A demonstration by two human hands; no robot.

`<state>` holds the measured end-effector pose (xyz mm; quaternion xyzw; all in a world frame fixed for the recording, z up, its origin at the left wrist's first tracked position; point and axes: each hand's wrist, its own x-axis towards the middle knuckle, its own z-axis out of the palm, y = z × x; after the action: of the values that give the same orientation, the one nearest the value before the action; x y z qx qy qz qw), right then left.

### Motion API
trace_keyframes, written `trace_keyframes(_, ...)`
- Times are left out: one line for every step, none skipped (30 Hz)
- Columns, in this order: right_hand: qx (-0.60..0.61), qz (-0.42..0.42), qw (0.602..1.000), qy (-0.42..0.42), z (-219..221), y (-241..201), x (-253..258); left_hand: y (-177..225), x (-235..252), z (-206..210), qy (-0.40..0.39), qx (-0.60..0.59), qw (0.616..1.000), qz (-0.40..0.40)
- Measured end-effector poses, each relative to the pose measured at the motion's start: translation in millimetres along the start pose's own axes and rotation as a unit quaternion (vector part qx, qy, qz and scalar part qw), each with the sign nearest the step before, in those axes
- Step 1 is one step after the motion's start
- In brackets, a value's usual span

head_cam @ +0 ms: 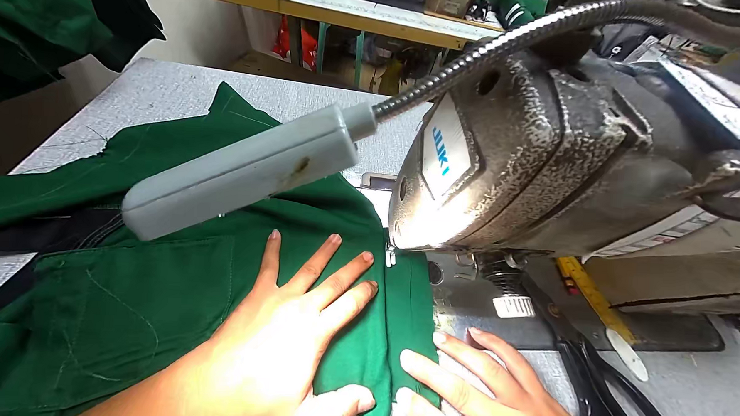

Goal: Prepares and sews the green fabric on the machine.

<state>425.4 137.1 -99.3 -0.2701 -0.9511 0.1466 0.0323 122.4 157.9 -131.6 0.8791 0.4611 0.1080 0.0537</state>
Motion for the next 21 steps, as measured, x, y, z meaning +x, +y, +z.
trace_keyframes(-0.011,-0.001,1.000,0.001,0.2,3.3,2.7,-2.8,3.2,-0.5,0.002,0.001,1.000,0.001)
trace_keyframes(-0.016,0.000,1.000,0.003,0.2,6.6,5.5,-5.5,6.7,-1.6,0.000,0.000,1.000,0.000)
trace_keyframes(-0.017,0.001,1.000,0.009,0.5,10.1,8.1,-8.0,10.5,-3.3,-0.008,0.001,1.000,-0.002)
trace_keyframes(-0.019,0.002,1.000,0.015,0.3,13.2,11.0,-10.8,14.3,-4.6,-0.015,0.001,1.000,-0.005)
trace_keyframes(-0.023,0.002,1.000,0.018,-0.4,16.0,14.0,-13.8,18.0,-5.7,-0.022,0.000,1.000,-0.008)
trace_keyframes(-0.027,0.002,0.999,0.021,-1.0,18.9,16.8,-16.7,21.8,-6.8,-0.025,-0.002,1.000,-0.010)
trace_keyframes(-0.032,0.002,0.999,0.027,-0.8,22.3,19.4,-19.5,25.7,-8.4,-0.033,-0.002,0.999,-0.013)
trace_keyframes(-0.037,0.000,0.999,0.037,0.2,26.1,21.9,-22.3,29.6,-9.8,-0.039,-0.002,0.999,-0.015)
trace_keyframes(-0.044,-0.002,0.998,0.048,1.7,30.4,24.3,-25.1,33.1,-10.9,-0.046,-0.004,0.999,-0.017)
trace_keyframes(-0.050,-0.006,0.997,0.057,2.6,34.4,26.9,-28.0,36.2,-11.4,-0.049,-0.007,0.999,-0.018)
trace_keyframes(-0.058,-0.007,0.996,0.063,2.9,37.8,29.6,-30.7,39.4,-12.3,-0.052,-0.011,0.998,-0.019)
trace_keyframes(-0.068,-0.007,0.995,0.066,2.6,41.1,32.3,-33.4,42.7,-13.2,-0.055,-0.015,0.998,-0.019)
trace_keyframes(-0.074,-0.003,0.995,0.063,1.7,44.1,34.9,-35.9,45.8,-14.6,-0.058,-0.023,0.998,-0.019)
trace_keyframes(-0.074,0.003,0.996,0.056,0.1,46.4,37.4,-38.2,48.9,-16.2,-0.061,-0.031,0.997,-0.017)
trace_keyframes(-0.071,0.011,0.996,0.049,-1.4,48.6,39.9,-41.0,52.2,-17.2,-0.057,-0.036,0.998,-0.012)
trace_keyframes(-0.070,0.019,0.996,0.041,-3.0,50.7,42.1,-44.3,55.6,-16.6,-0.034,-0.034,0.999,0.000)
trace_keyframes(-0.063,0.029,0.997,0.031,-4.9,52.6,43.9,-47.4,59.2,-15.2,-0.002,-0.034,0.999,0.015)
trace_keyframes(-0.050,0.041,0.998,0.010,-7.9,53.9,45.7,-49.6,62.8,-14.6,0.017,-0.030,0.999,0.021)
trace_keyframes(-0.039,0.054,0.998,-0.007,-10.6,55.4,47.7,-51.3,65.9,-14.6,0.030,-0.026,0.999,0.020)
trace_keyframes(-0.031,0.069,0.997,-0.017,-12.4,56.8,49.7,-53.7,68.8,-14.0,0.040,-0.020,0.999,0.018)
trace_keyframes(-0.026,0.085,0.996,-0.024,-13.5,58.3,51.5,-56.5,71.3,-12.7,0.050,-0.016,0.999,0.016)
